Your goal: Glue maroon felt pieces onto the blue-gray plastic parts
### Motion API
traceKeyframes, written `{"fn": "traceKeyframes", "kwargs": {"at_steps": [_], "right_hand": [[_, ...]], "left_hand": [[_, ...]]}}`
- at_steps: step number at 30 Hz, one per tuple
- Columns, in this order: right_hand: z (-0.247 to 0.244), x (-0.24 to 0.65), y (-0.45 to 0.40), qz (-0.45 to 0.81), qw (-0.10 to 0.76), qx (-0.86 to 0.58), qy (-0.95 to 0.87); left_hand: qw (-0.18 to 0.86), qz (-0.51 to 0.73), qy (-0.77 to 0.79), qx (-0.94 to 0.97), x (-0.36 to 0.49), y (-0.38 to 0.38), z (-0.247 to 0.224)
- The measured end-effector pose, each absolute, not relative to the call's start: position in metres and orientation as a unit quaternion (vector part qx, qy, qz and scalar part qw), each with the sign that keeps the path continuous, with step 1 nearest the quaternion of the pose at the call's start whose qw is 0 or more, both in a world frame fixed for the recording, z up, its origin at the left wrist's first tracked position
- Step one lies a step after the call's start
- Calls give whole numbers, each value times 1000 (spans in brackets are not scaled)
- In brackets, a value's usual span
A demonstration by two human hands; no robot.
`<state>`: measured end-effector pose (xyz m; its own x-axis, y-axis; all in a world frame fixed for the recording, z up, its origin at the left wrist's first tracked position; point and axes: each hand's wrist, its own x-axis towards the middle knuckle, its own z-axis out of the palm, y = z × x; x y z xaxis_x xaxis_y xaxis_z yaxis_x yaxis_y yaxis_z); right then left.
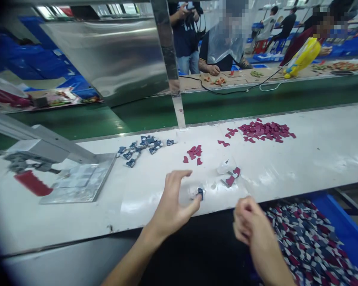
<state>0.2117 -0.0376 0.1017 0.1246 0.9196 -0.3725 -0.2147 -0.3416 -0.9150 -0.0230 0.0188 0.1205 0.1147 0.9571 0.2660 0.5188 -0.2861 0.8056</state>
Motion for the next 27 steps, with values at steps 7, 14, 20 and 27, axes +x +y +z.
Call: {"fn": "traceKeyframes", "kwargs": {"at_steps": [7,14,20,27], "right_hand": [[83,169,-15,653,452,-548,-263],[74,175,0,602,413,-579,-362],[69,173,15,613,418,-577,-342],[71,170,26,626,396,-581,-337]], "left_hand": [[169,289,621,709,4,-3,51],[165,318,604,712,4,0,49],[155,315,599,720,5,2,50],[140,320,596,723,6,3,50]]}}
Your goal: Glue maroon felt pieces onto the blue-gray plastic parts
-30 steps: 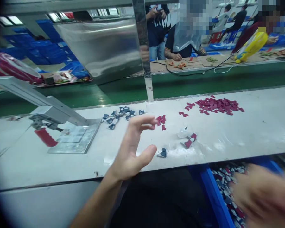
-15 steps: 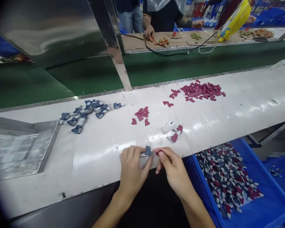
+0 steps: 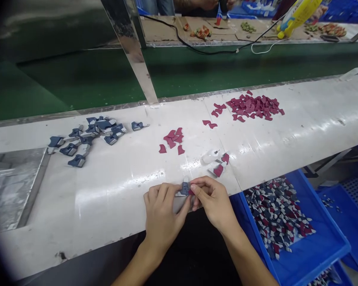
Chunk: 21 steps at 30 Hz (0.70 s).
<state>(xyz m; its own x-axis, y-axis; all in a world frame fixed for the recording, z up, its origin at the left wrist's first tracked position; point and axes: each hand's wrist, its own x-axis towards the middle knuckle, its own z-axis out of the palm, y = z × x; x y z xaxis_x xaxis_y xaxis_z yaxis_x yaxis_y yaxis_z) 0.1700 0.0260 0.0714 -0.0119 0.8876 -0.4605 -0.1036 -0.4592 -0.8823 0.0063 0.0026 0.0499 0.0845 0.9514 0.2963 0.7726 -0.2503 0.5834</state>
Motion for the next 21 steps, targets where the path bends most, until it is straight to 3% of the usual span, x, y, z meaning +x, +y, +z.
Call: {"fn": "traceKeyframes", "kwargs": {"at_steps": [13,21], "right_hand": [[73,156,29,587,357,-631,-360],[79,155,32,576,289,-657,-390]], "left_hand": [[144,312,598,724,5,1,48],[145,311,603,720,6,1,49]]}}
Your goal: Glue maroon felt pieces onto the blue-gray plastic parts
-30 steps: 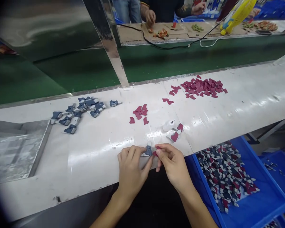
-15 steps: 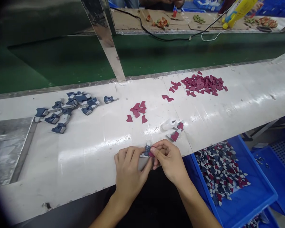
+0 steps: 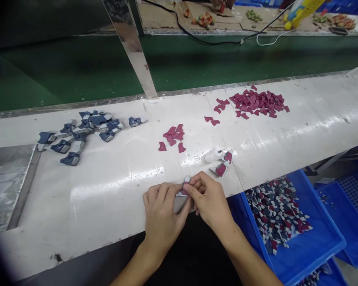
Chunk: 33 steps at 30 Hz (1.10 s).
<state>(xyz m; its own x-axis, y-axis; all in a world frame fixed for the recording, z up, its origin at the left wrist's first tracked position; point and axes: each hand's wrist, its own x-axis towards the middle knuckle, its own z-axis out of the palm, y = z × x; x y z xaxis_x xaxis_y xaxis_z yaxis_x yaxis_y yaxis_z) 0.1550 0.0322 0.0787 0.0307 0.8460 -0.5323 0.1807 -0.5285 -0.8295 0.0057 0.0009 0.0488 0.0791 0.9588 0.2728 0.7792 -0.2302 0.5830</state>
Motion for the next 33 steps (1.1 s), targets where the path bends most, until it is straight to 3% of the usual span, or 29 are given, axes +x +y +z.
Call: {"fn": "traceKeyframes", "kwargs": {"at_steps": [7,21,33], "right_hand": [[80,156,34,508,256,-657,-494],[84,157,28,564,221,-649,-459],[85,167,14,627,332,-485,-511]], "left_hand": [[163,313,608,711,6,3,51],[236,352,563,710,-8,1,60],[328,355,496,721,-8,-8,83]]}}
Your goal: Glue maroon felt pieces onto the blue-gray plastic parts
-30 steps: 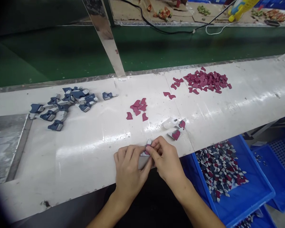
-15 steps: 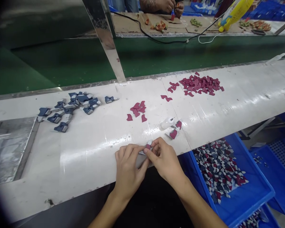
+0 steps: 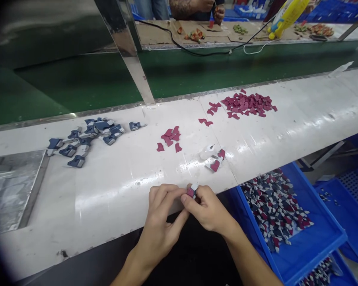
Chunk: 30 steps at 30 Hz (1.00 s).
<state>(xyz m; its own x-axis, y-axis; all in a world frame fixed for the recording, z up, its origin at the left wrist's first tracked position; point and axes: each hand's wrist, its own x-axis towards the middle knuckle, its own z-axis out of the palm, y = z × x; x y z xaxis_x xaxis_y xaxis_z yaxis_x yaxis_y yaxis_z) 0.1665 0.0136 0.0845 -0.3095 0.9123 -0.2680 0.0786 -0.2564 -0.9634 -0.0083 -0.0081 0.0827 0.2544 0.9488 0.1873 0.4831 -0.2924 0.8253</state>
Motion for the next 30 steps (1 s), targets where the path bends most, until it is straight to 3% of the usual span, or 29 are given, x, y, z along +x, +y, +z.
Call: {"fn": "traceKeyframes", "kwargs": {"at_steps": [12,21,30], "right_hand": [[75,161,-1,629,404,-525,-408],[81,158,-6,588,439,-528,-428],[72,162,-10,597,429,-488,-470]], "left_hand": [[384,372,460,708,-6,-11,83],[667,334,466,476,2,-17,89],[715,303,451,440,3,-16,90]]}}
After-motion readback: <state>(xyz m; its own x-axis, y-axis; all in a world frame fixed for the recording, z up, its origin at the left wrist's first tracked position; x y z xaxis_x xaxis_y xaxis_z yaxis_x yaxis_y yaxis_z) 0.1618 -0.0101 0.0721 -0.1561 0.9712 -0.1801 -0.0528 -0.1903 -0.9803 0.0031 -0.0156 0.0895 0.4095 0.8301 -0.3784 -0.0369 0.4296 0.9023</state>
